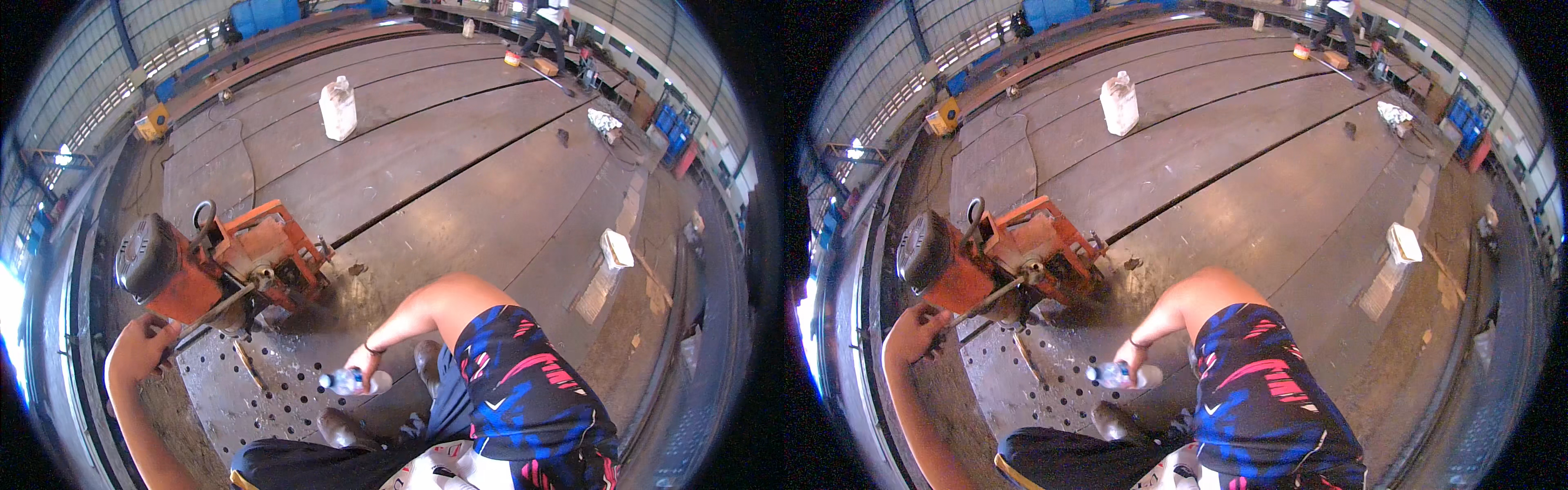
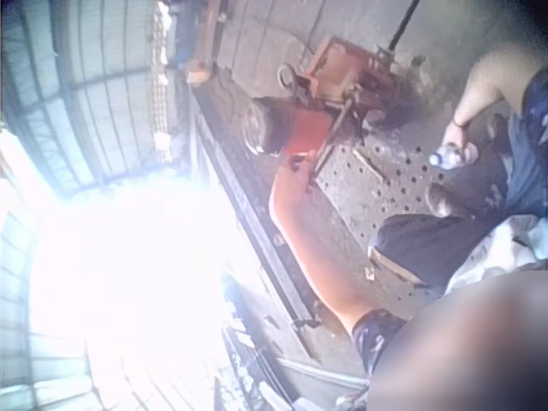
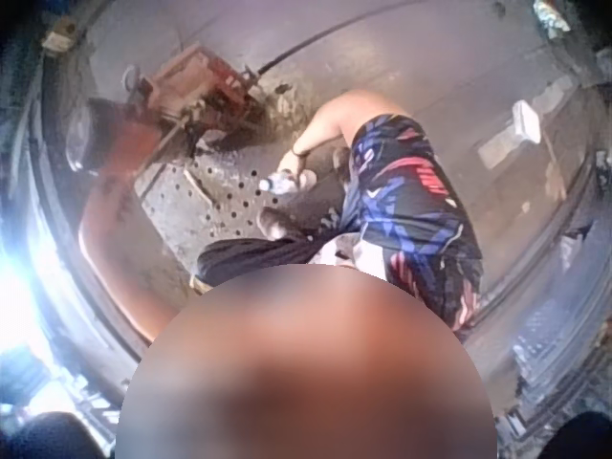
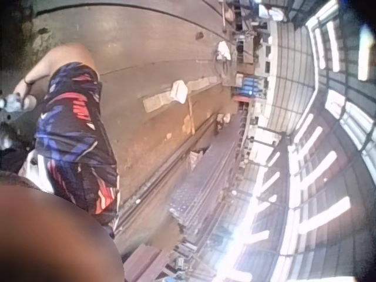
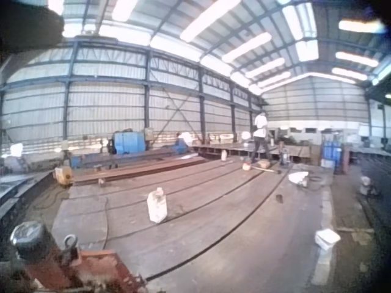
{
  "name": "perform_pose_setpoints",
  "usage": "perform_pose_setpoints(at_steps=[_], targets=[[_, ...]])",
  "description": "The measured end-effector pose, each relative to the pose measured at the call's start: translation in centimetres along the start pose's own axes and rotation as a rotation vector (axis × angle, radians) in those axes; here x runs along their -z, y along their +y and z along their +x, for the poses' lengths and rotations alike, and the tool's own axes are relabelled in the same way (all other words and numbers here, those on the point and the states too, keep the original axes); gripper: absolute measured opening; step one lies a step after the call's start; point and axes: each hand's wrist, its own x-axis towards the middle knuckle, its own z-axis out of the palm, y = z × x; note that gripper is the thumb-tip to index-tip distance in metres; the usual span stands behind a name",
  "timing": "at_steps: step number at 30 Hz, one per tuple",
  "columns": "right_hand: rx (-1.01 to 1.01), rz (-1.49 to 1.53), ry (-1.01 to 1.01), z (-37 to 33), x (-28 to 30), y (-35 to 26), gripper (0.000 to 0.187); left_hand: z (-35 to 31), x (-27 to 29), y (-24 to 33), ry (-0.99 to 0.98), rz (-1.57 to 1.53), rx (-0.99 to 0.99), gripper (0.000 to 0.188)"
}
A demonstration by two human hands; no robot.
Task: The person operates a portable drill machine to create holes in a large metal sheet. They repeatedly start and stop the drill, reposition it, and pour water from a plastic bottle onto the drilling area to cool the bit and reduce debris.
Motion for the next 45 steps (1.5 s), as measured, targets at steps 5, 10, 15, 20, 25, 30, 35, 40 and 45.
perform_pose_setpoints(at_steps=[5, 10, 15, 20, 25, 30, 35, 40, 45], targets=[[-0.028, 0.266, 0.026, -4.6, 5.1, -11.0, 0.066, 0.4, -0.4, -2.7, 0.268, 0.140, -0.162, 0.050], [0.189, 0.573, 0.012, -8.4, 6.7, -16.7, 0.063, -0.3, -1.0, -2.8, 0.450, 0.093, -0.114, 0.052], [0.200, 0.862, 0.088, -8.4, 5.6, -13.7, 0.059, 0.0, -1.7, -1.7, 0.522, 0.105, -0.166, 0.052], [0.138, 0.733, 0.215, -7.0, 4.1, -11.1, 0.055, -0.1, -1.8, -3.1, 0.573, 0.120, -0.160, 0.056], [0.033, 0.585, 0.131, -8.0, 3.7, -11.3, 0.053, 1.5, -2.7, -4.3, 0.595, 0.174, -0.134, 0.066], [-0.183, 0.515, 0.200, -7.6, 3.5, -10.2, 0.046, 0.3, -1.6, -2.8, 0.516, 0.189, -0.069, 0.068], [-0.292, 0.582, 0.289, -7.4, 3.8, -11.0, 0.047, 0.2, -1.6, -4.5, 0.536, 0.171, -0.033, 0.062], [-0.325, 0.750, 0.323, -7.4, 3.9, -8.2, 0.035, 0.5, -2.1, -3.9, 0.565, 0.185, -0.050, 0.062], [-0.283, 0.754, 0.293, -7.7, 4.0, -10.1, 0.036, 0.7, -2.1, -4.3, 0.586, 0.174, -0.066, 0.065]])
